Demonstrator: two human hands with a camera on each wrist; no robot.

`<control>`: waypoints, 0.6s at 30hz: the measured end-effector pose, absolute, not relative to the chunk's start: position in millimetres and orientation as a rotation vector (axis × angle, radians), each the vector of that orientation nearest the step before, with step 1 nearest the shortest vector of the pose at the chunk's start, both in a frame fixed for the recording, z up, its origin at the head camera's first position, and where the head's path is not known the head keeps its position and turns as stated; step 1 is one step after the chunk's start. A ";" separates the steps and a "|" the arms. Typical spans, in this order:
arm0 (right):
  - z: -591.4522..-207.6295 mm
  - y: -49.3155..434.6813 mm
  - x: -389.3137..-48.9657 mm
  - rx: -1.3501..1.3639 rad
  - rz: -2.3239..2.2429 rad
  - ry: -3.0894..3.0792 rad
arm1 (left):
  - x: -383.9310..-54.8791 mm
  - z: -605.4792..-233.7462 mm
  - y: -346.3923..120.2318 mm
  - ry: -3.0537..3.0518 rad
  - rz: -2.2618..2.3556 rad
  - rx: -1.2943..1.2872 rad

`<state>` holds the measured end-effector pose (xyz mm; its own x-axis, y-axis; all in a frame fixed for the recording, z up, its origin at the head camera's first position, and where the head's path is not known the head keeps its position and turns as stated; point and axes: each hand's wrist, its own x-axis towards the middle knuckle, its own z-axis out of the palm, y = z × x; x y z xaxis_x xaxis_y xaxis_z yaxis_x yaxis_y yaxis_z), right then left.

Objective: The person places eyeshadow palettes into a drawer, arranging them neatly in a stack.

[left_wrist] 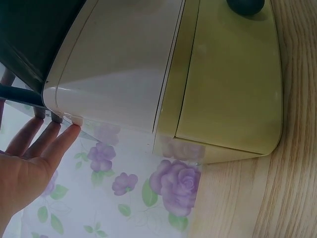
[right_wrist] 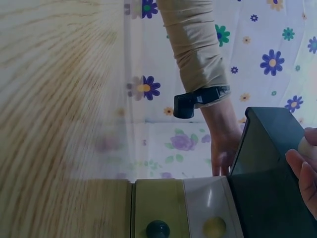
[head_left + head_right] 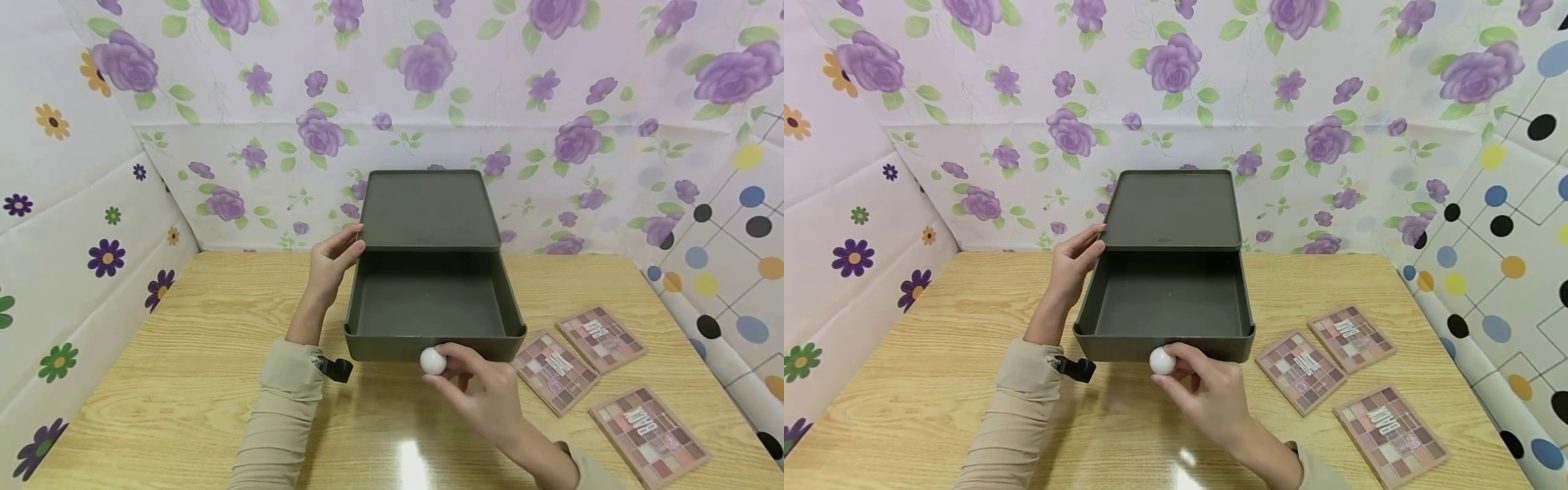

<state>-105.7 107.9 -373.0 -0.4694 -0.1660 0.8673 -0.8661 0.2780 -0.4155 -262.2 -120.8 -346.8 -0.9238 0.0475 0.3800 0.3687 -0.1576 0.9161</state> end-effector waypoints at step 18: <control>-375.0 109.0 -97.7 1.009 1.247 -1.802 | -262.7 -347.6 -120.9 -1.891 -2.173 -0.482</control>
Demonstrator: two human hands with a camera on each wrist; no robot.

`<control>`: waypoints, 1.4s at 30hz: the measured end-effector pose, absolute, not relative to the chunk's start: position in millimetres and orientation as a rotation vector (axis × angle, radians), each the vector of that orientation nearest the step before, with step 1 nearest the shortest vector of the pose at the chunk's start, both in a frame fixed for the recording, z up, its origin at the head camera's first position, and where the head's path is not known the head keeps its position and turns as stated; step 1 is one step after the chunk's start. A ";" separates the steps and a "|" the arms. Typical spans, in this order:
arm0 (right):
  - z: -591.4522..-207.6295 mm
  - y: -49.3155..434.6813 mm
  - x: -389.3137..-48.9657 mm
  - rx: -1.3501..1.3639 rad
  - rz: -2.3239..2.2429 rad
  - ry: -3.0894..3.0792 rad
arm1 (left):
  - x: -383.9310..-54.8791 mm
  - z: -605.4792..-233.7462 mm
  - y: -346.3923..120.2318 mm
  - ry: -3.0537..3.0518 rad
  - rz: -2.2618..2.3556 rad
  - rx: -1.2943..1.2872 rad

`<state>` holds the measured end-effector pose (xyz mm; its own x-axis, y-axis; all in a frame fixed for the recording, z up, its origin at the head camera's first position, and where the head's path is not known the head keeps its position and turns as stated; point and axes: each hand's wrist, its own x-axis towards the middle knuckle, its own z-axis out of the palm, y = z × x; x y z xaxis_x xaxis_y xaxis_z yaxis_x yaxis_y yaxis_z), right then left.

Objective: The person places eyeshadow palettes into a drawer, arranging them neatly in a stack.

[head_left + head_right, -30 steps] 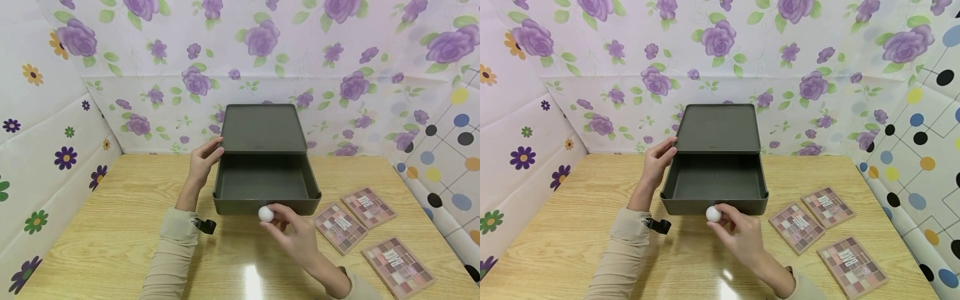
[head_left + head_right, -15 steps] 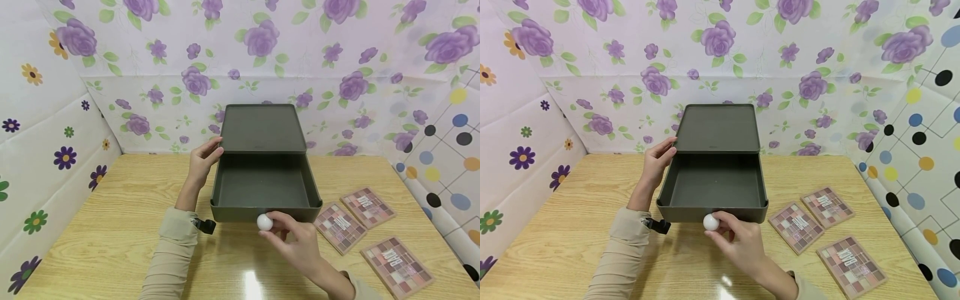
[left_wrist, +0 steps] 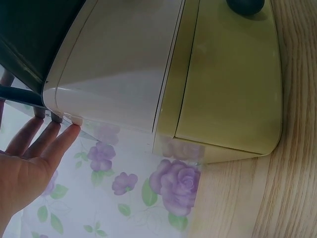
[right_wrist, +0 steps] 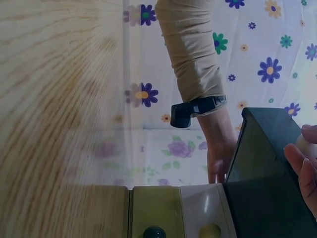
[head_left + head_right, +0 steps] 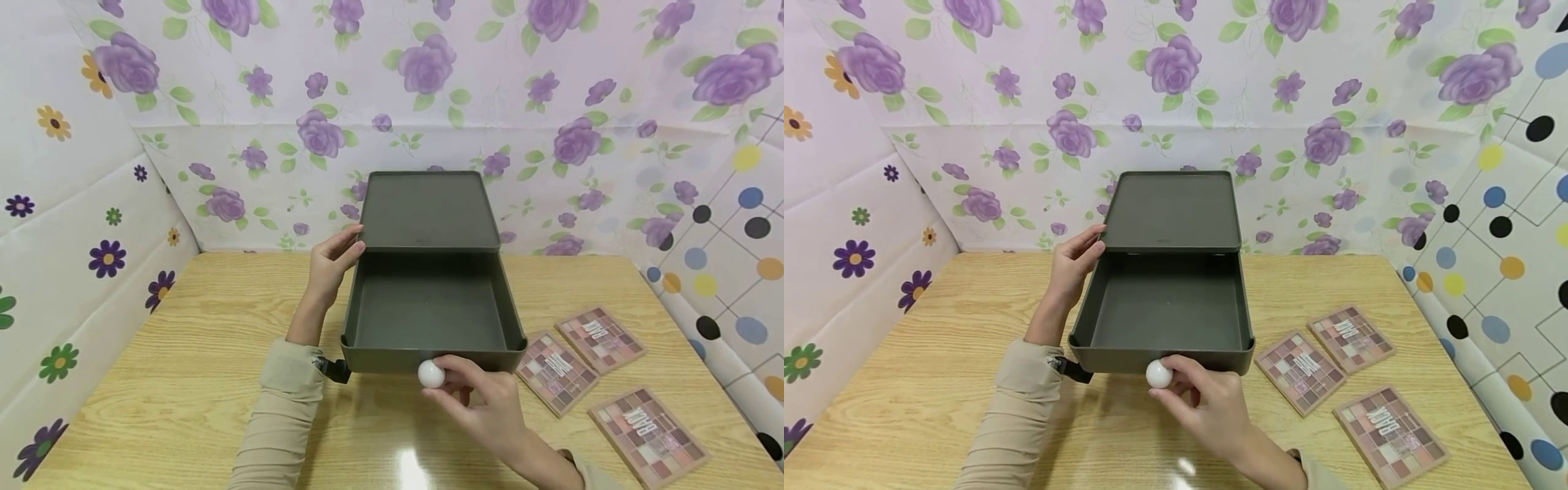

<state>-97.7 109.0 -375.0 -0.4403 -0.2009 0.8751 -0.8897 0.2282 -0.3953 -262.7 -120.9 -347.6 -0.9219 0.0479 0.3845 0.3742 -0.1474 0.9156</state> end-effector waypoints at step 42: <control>-358.6 189.6 -82.2 1.071 1.291 -1.743 | -262.2 -347.4 -119.0 -1.864 -2.195 -0.450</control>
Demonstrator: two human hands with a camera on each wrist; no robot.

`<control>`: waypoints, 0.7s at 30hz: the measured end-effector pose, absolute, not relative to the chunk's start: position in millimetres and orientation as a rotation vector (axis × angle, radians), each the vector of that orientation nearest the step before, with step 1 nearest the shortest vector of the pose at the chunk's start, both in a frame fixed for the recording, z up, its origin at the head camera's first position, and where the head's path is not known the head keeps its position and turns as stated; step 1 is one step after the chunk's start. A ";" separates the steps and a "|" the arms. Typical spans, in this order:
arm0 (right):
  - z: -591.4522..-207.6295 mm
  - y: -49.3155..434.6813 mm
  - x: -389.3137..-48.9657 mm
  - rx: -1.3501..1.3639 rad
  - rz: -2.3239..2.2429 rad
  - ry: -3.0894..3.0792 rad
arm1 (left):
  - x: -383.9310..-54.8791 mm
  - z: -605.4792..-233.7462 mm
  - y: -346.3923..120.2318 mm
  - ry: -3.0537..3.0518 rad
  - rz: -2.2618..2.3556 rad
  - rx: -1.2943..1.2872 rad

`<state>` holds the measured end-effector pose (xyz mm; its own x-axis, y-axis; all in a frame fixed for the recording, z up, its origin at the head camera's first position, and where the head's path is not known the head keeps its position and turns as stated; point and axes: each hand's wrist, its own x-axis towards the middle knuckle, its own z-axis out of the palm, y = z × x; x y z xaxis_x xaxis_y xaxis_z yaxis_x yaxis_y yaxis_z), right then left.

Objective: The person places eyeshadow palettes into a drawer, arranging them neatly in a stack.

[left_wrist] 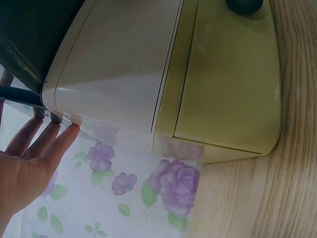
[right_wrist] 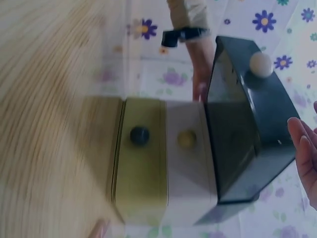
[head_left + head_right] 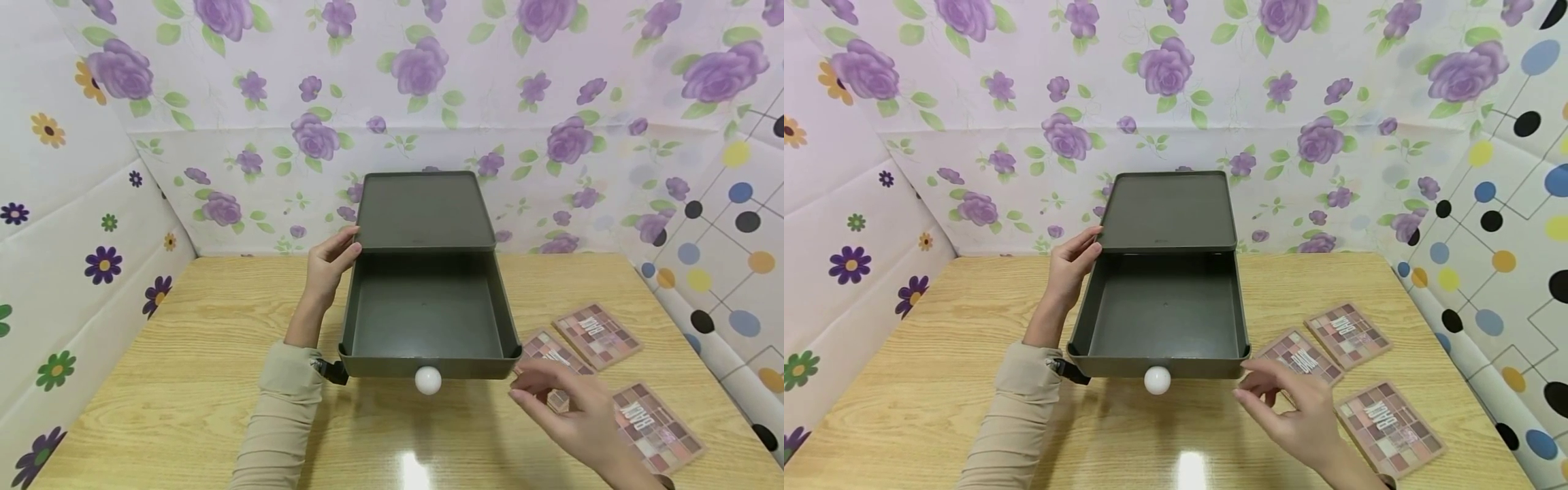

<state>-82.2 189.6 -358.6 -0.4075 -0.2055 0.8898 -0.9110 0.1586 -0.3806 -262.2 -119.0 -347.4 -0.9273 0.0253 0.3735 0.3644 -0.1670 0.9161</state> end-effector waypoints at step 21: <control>-391.8 254.0 -99.5 0.718 0.807 -2.270 | -261.4 -346.4 -119.1 -1.879 -2.176 -0.486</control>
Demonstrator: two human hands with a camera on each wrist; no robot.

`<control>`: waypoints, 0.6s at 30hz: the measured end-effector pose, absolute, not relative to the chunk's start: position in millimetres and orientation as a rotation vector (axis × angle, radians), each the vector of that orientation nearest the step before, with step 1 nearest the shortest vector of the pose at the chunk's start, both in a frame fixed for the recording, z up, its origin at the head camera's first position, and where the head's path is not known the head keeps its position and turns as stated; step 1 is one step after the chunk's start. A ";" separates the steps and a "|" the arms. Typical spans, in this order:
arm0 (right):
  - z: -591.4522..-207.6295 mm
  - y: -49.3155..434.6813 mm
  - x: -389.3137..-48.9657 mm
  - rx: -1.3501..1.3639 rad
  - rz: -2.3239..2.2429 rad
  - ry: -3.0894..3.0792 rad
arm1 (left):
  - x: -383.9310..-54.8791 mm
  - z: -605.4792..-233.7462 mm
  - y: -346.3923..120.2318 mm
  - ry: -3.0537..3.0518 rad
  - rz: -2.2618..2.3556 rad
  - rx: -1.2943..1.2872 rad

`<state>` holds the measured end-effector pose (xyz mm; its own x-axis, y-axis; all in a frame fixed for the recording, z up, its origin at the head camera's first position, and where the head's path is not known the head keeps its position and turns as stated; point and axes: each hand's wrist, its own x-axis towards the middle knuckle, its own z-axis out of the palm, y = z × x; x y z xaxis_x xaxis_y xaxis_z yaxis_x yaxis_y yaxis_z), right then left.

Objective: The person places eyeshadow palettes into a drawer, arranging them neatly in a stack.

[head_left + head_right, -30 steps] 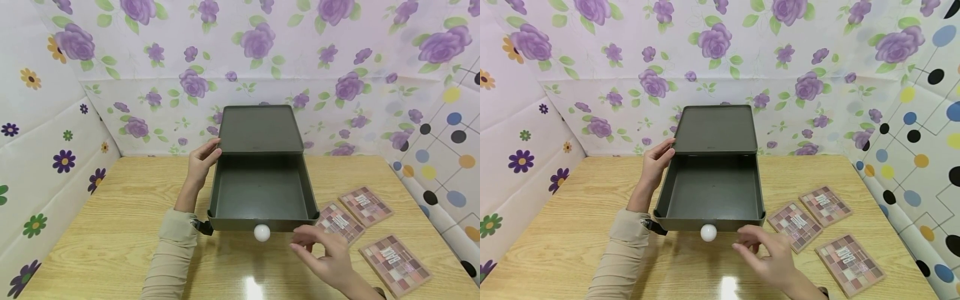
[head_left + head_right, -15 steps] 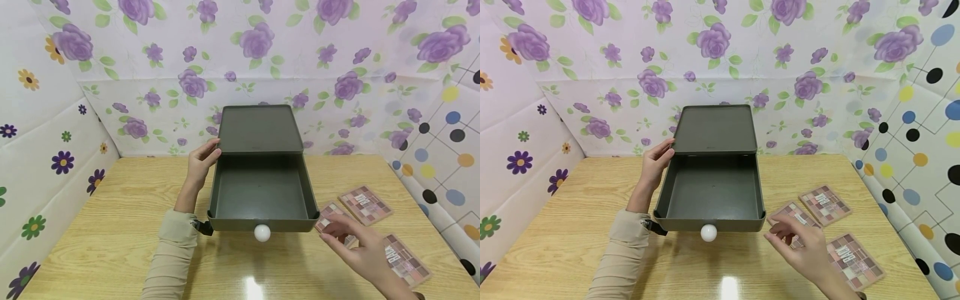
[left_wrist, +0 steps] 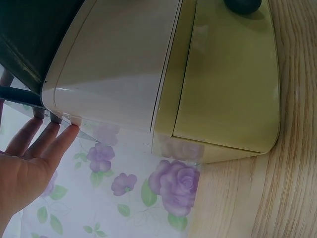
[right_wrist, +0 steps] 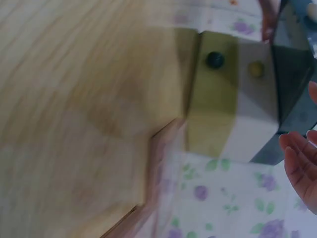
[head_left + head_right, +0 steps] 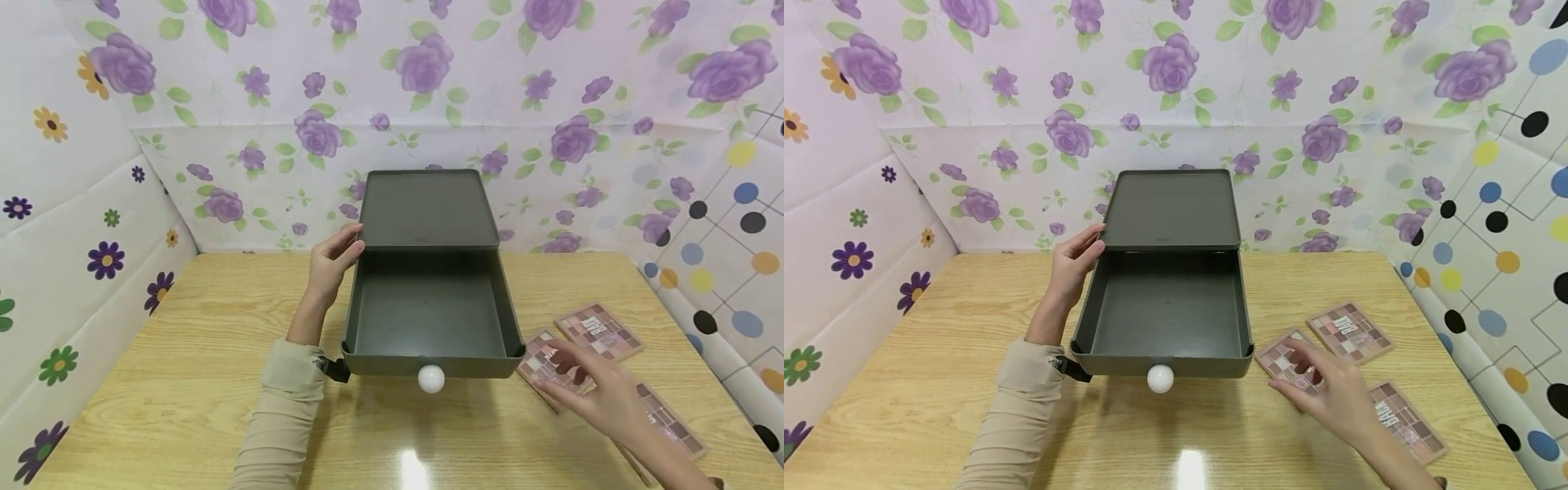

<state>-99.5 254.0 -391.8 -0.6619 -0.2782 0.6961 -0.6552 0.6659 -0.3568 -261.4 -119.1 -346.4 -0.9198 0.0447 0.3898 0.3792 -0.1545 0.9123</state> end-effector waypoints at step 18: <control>-428.0 293.7 -116.5 0.452 0.542 -2.821 | -262.0 -346.2 -118.9 -1.871 -2.176 -0.466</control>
<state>-116.5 293.7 -428.0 -0.9252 -0.2545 0.2816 -0.3407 0.8839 -0.3204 -262.0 -118.9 -346.2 -0.9218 0.0296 0.3864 0.3776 -0.1559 0.9128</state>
